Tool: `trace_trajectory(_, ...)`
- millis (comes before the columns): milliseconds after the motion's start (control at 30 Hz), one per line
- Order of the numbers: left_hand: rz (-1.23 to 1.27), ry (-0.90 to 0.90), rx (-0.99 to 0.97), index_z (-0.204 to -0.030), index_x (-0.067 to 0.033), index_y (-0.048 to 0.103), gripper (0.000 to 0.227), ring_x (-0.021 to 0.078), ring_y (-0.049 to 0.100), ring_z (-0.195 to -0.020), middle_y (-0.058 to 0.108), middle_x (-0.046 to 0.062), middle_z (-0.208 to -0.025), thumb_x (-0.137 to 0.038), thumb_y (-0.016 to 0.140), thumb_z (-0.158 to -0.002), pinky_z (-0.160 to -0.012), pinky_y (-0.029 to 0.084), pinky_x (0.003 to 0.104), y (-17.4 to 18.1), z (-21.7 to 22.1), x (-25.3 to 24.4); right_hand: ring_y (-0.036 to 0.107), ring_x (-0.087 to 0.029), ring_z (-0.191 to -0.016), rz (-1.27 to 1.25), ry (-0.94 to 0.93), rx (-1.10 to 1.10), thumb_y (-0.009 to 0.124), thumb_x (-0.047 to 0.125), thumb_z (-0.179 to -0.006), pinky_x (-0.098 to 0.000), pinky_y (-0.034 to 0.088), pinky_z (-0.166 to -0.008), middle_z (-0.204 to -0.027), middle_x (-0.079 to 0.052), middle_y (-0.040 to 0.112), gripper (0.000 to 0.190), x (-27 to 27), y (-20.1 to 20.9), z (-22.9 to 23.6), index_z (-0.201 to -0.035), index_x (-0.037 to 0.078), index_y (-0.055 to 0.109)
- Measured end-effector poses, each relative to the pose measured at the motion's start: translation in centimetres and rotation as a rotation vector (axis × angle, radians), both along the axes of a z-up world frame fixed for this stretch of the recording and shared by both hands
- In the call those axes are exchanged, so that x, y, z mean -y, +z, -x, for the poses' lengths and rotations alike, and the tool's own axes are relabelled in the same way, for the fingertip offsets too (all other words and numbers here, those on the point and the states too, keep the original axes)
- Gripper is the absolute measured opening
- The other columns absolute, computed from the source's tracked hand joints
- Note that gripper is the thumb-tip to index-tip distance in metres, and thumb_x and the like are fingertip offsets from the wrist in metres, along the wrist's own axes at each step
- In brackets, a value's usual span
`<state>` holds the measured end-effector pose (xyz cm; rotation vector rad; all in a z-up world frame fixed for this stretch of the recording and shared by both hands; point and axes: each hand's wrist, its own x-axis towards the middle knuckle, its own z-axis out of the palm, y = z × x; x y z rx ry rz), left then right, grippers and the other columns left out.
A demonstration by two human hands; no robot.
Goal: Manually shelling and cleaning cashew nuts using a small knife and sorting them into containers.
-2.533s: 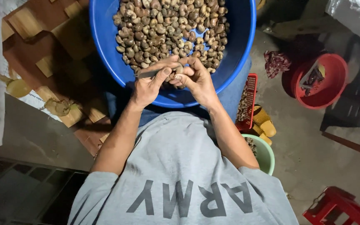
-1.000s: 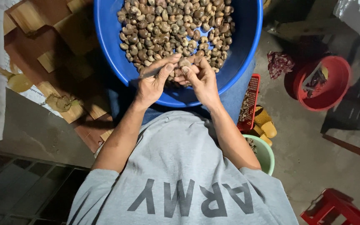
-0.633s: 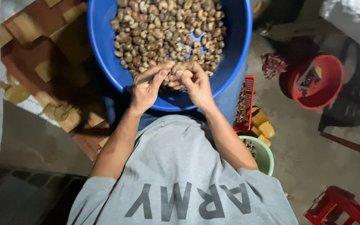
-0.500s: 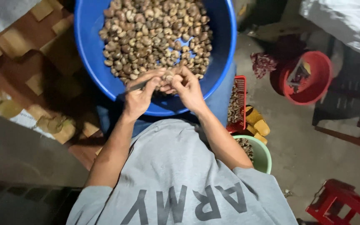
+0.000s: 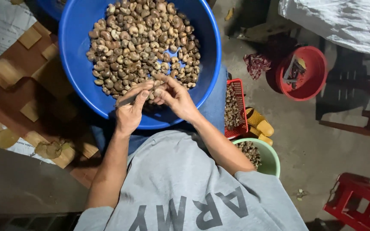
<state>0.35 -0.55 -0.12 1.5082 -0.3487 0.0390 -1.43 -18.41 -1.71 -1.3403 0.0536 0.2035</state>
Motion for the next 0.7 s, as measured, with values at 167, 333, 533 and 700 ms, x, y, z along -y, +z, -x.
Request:
trace_trajectory(167, -0.041, -0.007, -0.006, -0.111, 0.0051, 0.073, 0.018, 0.0425, 0.069, -0.111, 0.072, 0.025, -0.116, -0.009, 0.062, -0.106, -0.085, 0.06, 0.048, 1.1, 0.1, 0.4, 0.075, -0.026, -0.088, 0.301, 0.03, 0.081, 0.077, 0.014, -0.096, -0.0385, 0.065, -0.075, -0.098, -0.019, 0.073, 0.058, -0.2, 0.2, 0.3, -0.145, 0.0, 0.05)
trace_trajectory(333, -0.006, -0.03, -0.01, -0.111, 0.0047, 0.073, 0.017, 0.0441, 0.068, -0.114, 0.072, 0.025, -0.114, -0.008, 0.063, -0.106, -0.09, 0.058, 0.051, 0.9, 0.1, 0.3, 0.076, -0.036, -0.088, 0.53, 0.025, 0.147, 0.074, 0.018, -0.098, -0.0448, 0.065, -0.07, -0.096, -0.02, 0.073, 0.05, -0.3, 1.9, 0.6, -0.142, 0.005, 0.055)
trace_trajectory(533, 0.01, -0.035, -0.039, -0.113, 0.0019, 0.074, 0.019, 0.0399, 0.068, -0.114, 0.074, 0.022, -0.113, -0.01, 0.06, -0.107, -0.092, 0.057, 0.049, 0.2, 0.3, -0.1, 0.076, -0.034, -0.079, 0.594, 0.038, 0.224, 0.066, 0.019, -0.101, -0.0412, 0.063, -0.062, -0.093, -0.017, 0.076, 0.044, -0.3, 3.0, 0.7, -0.143, 0.006, 0.056)
trace_trajectory(700, -0.022, -0.041, -0.04, -0.111, 0.0011, 0.075, 0.019, 0.0399, 0.068, -0.114, 0.072, 0.022, -0.117, -0.013, 0.063, -0.106, -0.094, 0.054, 0.051, 0.2, 0.2, -0.1, 0.074, -0.037, -0.073, 0.652, 0.049, 0.268, 0.058, 0.014, -0.102, -0.0457, 0.058, -0.059, -0.085, -0.021, 0.075, 0.042, -0.5, 4.7, 0.6, -0.143, 0.003, 0.055)
